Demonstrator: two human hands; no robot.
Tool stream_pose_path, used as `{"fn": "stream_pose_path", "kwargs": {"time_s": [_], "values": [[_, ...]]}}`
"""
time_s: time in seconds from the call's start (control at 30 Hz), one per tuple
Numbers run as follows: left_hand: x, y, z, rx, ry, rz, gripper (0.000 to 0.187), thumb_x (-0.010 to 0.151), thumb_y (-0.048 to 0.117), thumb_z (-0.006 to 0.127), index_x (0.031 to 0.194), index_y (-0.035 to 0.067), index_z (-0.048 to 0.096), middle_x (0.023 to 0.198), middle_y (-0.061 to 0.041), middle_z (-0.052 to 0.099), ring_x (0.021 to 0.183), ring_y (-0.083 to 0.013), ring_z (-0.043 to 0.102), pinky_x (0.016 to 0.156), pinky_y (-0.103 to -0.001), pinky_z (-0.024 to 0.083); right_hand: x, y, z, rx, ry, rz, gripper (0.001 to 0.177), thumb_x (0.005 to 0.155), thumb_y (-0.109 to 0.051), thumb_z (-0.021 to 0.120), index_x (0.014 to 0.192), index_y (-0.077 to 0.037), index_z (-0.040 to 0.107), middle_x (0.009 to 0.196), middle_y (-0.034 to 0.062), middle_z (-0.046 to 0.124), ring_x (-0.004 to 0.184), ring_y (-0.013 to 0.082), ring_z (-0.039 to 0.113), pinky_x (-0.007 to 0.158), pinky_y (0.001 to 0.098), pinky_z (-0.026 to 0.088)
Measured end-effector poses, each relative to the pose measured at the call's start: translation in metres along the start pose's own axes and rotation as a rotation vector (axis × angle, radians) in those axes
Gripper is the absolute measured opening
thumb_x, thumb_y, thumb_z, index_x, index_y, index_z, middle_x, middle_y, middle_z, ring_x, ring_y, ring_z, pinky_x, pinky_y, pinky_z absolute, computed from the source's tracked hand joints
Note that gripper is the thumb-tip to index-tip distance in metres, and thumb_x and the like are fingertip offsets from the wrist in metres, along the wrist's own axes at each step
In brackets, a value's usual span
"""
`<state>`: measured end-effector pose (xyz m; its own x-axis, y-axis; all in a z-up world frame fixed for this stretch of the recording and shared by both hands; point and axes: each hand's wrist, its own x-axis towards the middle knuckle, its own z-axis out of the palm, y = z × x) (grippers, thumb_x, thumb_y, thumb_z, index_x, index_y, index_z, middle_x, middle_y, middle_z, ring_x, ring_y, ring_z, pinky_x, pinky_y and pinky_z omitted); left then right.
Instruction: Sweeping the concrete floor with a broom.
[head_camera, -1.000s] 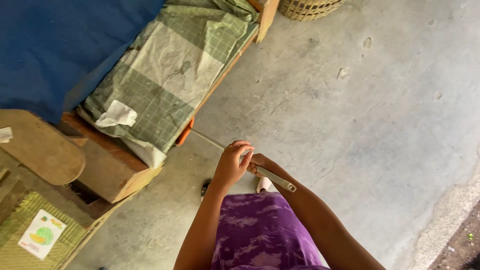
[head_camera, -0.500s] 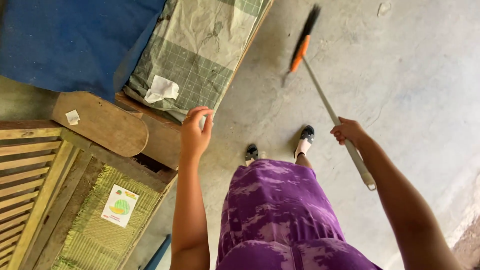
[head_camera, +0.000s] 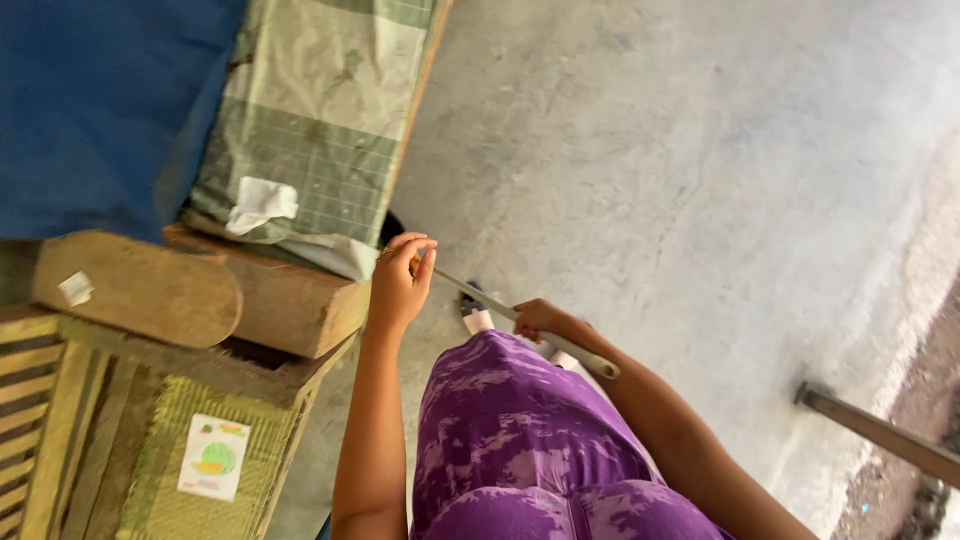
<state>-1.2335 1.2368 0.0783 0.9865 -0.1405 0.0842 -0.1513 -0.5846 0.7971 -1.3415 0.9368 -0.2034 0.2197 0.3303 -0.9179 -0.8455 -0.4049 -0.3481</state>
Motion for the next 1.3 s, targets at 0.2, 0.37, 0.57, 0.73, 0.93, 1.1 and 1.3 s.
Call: {"fn": "stream_pose_path", "kwargs": {"time_s": [0.2,0.37,0.57,0.73,0.93,1.1,1.3], "values": [[-0.024,0.053,0.083,0.026,-0.046,0.113,0.012,0.096,0.013,0.069,0.106,0.005,0.072,0.117,-0.012,0.07,0.114,-0.0326,0.064,0.098,-0.043,0.05,-0.122,0.214,-0.225,0.39,0.135,-0.096,0.038,0.093,-0.005,0.055,0.13,-0.011,0.063,0.093,0.0147,0.077,0.057,0.0205,0.062,0.046,0.0374,0.052],[-0.05,0.125,0.156,-0.044,-0.154,0.065,0.014,0.096,0.015,0.068,0.106,0.006,0.072,0.12,-0.011,0.069,0.115,-0.0318,0.064,0.097,-0.041,0.051,-0.211,0.295,-0.293,0.319,0.684,0.079,0.034,0.082,0.0,0.075,0.11,0.016,0.063,0.06,0.012,0.056,0.044,0.0174,0.05,0.038,0.0342,0.041],[-0.085,0.163,0.249,-0.037,-0.251,0.158,0.014,0.096,0.016,0.068,0.105,0.006,0.072,0.118,-0.011,0.07,0.113,-0.0319,0.066,0.098,-0.041,0.051,-0.304,0.293,-0.216,0.552,0.66,0.027,0.059,0.082,0.002,0.068,0.138,-0.015,0.059,0.06,0.0093,0.057,0.044,0.0179,0.049,0.04,0.0348,0.042],[-0.089,0.203,0.288,-0.032,-0.329,0.204,0.015,0.096,0.017,0.068,0.105,0.005,0.072,0.118,-0.012,0.07,0.111,-0.0325,0.066,0.096,-0.041,0.052,-0.205,0.279,-0.156,0.445,0.307,-0.14,0.043,0.093,-0.007,0.062,0.136,-0.008,0.06,0.068,0.01,0.065,0.046,0.0177,0.054,0.04,0.0343,0.044],[-0.09,0.24,0.298,0.01,-0.394,0.197,0.015,0.098,0.017,0.067,0.106,0.005,0.072,0.121,-0.012,0.069,0.112,-0.0313,0.066,0.094,-0.04,0.053,-0.154,0.225,-0.105,0.242,0.165,-0.171,0.065,0.082,0.0,0.065,0.146,-0.006,0.058,0.073,0.0143,0.067,0.048,0.0163,0.055,0.043,0.0327,0.048],[-0.091,0.233,0.303,0.069,-0.5,-0.002,0.017,0.098,0.02,0.066,0.107,0.007,0.071,0.127,-0.008,0.069,0.08,-0.031,0.066,0.092,-0.039,0.053,-0.181,0.414,-0.199,0.35,0.174,-0.153,0.058,0.09,-0.005,0.062,0.148,-0.011,0.056,0.08,0.0161,0.071,0.049,0.0177,0.057,0.04,0.0353,0.046],[-0.087,0.231,0.303,0.047,-0.431,0.194,0.015,0.098,0.018,0.068,0.107,0.007,0.072,0.121,-0.01,0.069,0.114,-0.0309,0.065,0.098,-0.041,0.051,-0.354,0.496,-0.303,0.624,0.502,0.185,0.047,0.085,0.003,0.072,0.132,-0.003,0.067,0.064,0.0056,0.058,0.048,0.012,0.046,0.041,0.0278,0.037]]}}
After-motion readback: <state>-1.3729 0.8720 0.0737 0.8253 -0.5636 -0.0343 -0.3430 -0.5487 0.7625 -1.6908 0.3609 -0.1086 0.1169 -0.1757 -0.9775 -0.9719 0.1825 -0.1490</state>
